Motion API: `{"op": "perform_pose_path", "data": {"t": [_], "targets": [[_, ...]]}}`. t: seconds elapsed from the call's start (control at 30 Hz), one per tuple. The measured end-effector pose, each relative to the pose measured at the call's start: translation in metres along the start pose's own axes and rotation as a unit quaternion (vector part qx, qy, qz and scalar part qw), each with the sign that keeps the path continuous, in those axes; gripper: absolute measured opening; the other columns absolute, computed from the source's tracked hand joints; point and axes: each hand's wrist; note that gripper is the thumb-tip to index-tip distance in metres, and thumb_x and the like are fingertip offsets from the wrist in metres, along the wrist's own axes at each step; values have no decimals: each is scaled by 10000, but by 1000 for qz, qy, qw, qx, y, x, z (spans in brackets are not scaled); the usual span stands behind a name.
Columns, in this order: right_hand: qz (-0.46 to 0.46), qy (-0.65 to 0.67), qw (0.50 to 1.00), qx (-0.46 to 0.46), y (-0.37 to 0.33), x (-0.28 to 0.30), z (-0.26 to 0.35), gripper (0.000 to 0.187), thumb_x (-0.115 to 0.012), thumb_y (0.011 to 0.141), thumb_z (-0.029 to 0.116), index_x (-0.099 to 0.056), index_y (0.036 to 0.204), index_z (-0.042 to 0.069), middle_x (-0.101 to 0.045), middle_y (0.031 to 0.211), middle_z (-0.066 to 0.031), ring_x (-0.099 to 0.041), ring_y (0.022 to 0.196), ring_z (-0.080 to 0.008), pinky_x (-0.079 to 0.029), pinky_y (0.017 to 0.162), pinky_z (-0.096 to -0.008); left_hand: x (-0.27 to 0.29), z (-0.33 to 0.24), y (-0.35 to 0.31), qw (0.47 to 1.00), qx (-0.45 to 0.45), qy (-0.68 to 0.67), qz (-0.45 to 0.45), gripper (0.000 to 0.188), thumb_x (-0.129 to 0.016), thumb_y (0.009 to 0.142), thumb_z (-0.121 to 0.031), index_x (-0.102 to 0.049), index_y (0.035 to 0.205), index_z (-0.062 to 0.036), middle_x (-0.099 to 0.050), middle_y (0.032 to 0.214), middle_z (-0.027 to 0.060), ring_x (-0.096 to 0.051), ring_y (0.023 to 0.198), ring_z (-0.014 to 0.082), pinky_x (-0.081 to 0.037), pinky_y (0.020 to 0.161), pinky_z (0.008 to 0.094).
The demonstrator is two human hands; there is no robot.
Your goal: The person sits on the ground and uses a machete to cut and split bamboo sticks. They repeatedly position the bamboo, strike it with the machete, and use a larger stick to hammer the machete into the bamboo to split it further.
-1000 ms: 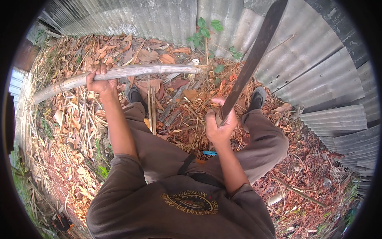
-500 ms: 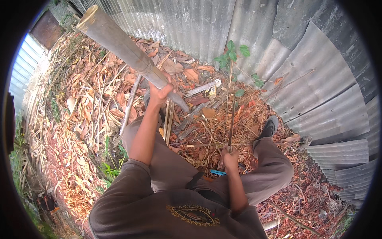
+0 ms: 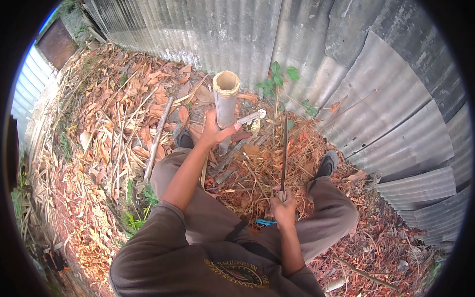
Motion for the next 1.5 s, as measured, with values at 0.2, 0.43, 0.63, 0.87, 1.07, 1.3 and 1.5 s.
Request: {"op": "perform_pose_path", "data": {"t": [0.2,0.43,0.63,0.87,1.07,1.3,1.5], "targets": [[52,-27,993,105,-32,-15,53,411,-428,788,-114,-467,1174,20,-423,509,-2,-370,372,-84,-318,361,-252,0,34,2,995,-102,3,21,334,-749,735,-139,-582,986,5,-636,768,41,-624,697,126,-495,646,281],[97,-17,976,193,-63,-29,102,413,-497,784,-102,-501,1181,10,-458,552,53,-400,424,-22,-307,402,-203,3,28,-5,999,-30,-22,-27,447,-771,771,-237,-547,1062,20,-645,950,87,-618,824,127,-499,731,285],[110,3,971,211,-75,-31,108,414,-489,797,-102,-484,1200,-6,-466,546,53,-404,425,-18,-307,407,-194,-2,8,-4,986,-123,-94,-67,474,-683,853,-345,-552,1087,46,-621,843,55,-593,744,110,-493,667,271],[106,22,976,188,-76,-25,89,430,-473,794,-121,-471,1211,-16,-452,549,48,-401,419,-23,-306,400,-194,-1,-25,2,972,-157,-170,-29,362,-631,907,-347,-547,955,2,-593,750,39,-561,618,97,-464,584,245],[99,15,978,182,-78,-21,88,445,-467,788,-132,-474,1218,-15,-435,560,54,-400,406,-27,-297,385,-196,-14,3,15,983,-50,-127,-122,238,-706,870,-201,-574,939,-16,-616,758,25,-579,630,89,-475,593,254],[93,-59,966,232,-84,-26,115,419,-552,783,-88,-505,1191,-1,-393,652,81,-354,547,7,-286,498,-168,-35,14,20,975,-23,0,-220,243,-745,802,-130,-597,956,-13,-656,783,40,-618,660,108,-492,610,264],[123,-120,945,278,-99,-48,188,436,-590,775,-66,-512,1197,11,-381,659,89,-332,576,3,-250,532,-184,-50,14,17,961,-71,56,-261,247,-727,772,-105,-583,935,12,-673,770,93,-656,684,156,-512,635,294]]}}
Point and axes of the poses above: each hand's wrist, its own y-axis towards the middle knuckle, its own x-axis out of the back of the hand, z = x × y
